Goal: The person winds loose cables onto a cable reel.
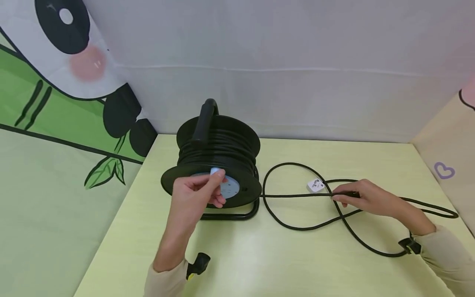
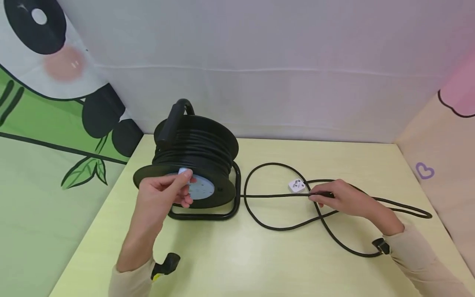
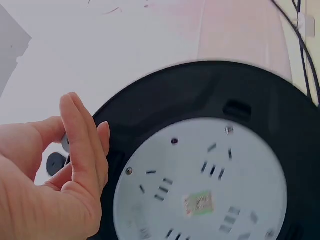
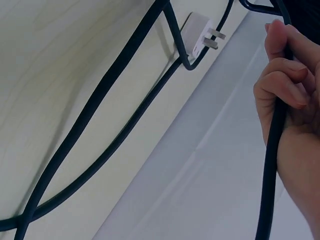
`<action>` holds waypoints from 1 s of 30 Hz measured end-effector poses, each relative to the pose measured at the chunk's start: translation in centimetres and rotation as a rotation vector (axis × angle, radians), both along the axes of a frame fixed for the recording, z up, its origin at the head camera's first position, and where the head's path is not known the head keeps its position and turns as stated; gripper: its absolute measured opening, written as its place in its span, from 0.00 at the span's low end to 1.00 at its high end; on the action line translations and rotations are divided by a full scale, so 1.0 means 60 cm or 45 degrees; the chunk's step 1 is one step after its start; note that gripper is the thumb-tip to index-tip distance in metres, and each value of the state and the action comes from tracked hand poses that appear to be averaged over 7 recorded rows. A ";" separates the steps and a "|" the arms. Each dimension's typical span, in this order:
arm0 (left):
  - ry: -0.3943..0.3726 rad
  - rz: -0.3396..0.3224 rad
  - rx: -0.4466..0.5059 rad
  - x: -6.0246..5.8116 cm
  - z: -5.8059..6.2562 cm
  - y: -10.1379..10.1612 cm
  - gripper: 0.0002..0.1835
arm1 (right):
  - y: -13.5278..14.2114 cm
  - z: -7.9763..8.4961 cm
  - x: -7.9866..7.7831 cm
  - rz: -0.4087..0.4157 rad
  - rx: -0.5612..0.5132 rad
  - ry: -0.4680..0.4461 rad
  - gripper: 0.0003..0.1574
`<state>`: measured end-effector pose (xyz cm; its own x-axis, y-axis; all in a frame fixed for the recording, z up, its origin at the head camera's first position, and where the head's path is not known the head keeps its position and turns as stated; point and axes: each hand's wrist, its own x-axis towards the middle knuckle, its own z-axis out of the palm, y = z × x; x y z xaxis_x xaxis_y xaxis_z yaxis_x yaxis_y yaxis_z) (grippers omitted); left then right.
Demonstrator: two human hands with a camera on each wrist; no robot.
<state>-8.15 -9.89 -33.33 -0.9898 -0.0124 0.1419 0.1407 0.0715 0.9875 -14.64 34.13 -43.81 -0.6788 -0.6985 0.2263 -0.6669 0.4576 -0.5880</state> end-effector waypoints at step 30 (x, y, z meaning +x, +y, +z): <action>-0.247 -0.186 -0.188 -0.003 -0.137 0.074 0.19 | -0.039 0.014 0.007 -0.268 0.034 0.327 0.12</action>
<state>-8.35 -5.47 -41.56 -0.9884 0.1390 -0.0610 -0.0309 0.2092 0.9774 -14.23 31.82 -42.98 -0.7323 -0.5568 0.3922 -0.6808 0.6145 -0.3987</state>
